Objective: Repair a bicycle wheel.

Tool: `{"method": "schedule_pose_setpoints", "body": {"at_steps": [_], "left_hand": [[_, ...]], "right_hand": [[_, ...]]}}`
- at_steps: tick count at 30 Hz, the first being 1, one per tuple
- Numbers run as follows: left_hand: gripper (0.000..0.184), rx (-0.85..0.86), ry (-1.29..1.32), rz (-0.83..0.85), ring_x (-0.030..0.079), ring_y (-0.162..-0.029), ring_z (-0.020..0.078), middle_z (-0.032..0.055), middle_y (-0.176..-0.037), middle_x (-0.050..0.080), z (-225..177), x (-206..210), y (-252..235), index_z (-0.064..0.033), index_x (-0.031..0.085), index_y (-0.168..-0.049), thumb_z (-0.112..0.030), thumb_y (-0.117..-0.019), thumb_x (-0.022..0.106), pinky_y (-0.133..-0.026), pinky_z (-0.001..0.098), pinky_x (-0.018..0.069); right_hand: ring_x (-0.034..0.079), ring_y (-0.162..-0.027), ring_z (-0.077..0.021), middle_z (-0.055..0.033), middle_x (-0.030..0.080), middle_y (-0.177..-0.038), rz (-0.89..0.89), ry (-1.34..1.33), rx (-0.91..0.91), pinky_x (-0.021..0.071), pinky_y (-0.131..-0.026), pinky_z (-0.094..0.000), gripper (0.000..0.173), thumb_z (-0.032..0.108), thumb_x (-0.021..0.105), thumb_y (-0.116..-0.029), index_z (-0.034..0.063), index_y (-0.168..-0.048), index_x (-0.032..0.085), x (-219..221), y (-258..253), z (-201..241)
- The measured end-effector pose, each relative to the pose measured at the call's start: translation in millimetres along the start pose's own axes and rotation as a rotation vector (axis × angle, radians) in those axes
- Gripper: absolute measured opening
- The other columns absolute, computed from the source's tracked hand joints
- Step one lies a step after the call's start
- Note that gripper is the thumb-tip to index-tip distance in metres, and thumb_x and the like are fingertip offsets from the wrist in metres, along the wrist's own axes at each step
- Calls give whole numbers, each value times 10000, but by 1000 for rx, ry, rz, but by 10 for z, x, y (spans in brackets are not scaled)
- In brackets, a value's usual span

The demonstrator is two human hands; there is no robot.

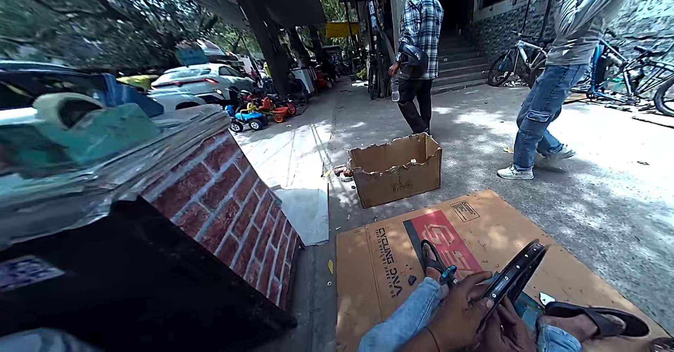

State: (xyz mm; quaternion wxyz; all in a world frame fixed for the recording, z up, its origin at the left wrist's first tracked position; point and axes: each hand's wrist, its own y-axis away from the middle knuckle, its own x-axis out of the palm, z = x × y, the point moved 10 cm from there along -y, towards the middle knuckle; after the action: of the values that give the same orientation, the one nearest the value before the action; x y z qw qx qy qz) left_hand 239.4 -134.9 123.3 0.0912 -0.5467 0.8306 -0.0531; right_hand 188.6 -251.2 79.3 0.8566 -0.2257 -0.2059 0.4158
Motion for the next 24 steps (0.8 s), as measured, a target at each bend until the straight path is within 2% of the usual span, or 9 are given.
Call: {"method": "schedule_pose_setpoints", "body": {"at_steps": [2, 4, 7, 10, 12, 15, 18, 20, 24], "left_hand": [[474, -40, -85, -6, 655, -1198, 187, 146, -1333, 655, -16, -93, -19, -14, 434, -1509, -116, -1051, 504, -1052, 379, 527], [463, -103, -170, 17, 656, -1173, 184, 98, -1325, 664, 49, -41, 51, -120, 444, -1529, -207, -1077, 494, -1022, 410, 529], [465, -100, -268, 59, 655, -1167, 210, 101, -1375, 633, -41, 129, 162, -145, 429, -1545, -256, -1095, 457, -984, 454, 536], [493, -83, -334, 63, 683, -1039, 175, 91, -1271, 680, -80, 249, 174, -133, 473, -1520, -364, -1085, 456, -899, 415, 563], [517, -87, -437, 34, 697, -955, 140, 42, -1171, 714, -63, 177, 109, -151, 514, -1486, -423, -1047, 527, -857, 405, 592], [519, -123, -674, -15, 705, -974, 169, 36, -1103, 734, -170, 48, 108, -160, 603, -1397, -485, -993, 615, -891, 488, 573], [522, -23, -933, 29, 682, -1077, 195, 57, -1116, 737, -336, 84, 305, -101, 635, -1352, -499, -1044, 498, -1098, 533, 431], [520, 39, -1006, 23, 698, -1083, 182, 63, -1111, 746, -341, 79, 577, -57, 645, -1337, -461, -1055, 480, -1163, 558, 375], [456, 3, -1037, -19, 691, -1135, 216, 73, -1156, 742, 90, -152, 1453, -57, 715, -1214, -421, -1034, 506, -1143, 594, 386]], "right_hand": [[726, -1061, -163, -216, 715, -1173, 46, 110, -50, 606, -905, -263, 210, 97, 661, -903, -78, -1004, 719, 93, -63, 5], [725, -976, -154, -163, 727, -1127, 200, 217, -70, 611, -855, -311, 249, 175, 649, -919, -30, -1041, 721, 37, -129, 5], [715, -997, -170, -125, 723, -1141, 433, 306, -82, 602, -890, -378, 197, 183, 669, -938, 22, -1035, 726, -137, -244, 78], [728, -1032, -194, -129, 740, -1144, 485, 365, -54, 604, -906, -405, 232, 255, 699, -941, 38, -1014, 742, -440, -320, 49], [726, -978, -172, -126, 736, -1106, 393, 317, 49, 612, -879, -376, 232, 244, 703, -950, 21, -1012, 724, -651, -313, -16], [716, -878, -142, -100, 723, -1053, 179, 153, 276, 631, -800, -326, 186, 162, 692, -958, 3, -1053, 679, -949, -75, -153], [712, -806, -137, -63, 718, -925, 31, 91, 516, 629, -756, -321, 129, 123, 670, -966, 19, -1042, 676, -1162, 423, -384], [684, -758, -125, -50, 708, -902, 9, 139, 682, 597, -700, -296, 137, 178, 652, -1005, 55, -1066, 663, -1286, 849, -530], [720, -754, -182, -82, 730, -893, -145, 136, 983, 627, -719, -362, 151, 190, 660, -1012, 42, -1041, 669, -1508, 1527, -872]]}}
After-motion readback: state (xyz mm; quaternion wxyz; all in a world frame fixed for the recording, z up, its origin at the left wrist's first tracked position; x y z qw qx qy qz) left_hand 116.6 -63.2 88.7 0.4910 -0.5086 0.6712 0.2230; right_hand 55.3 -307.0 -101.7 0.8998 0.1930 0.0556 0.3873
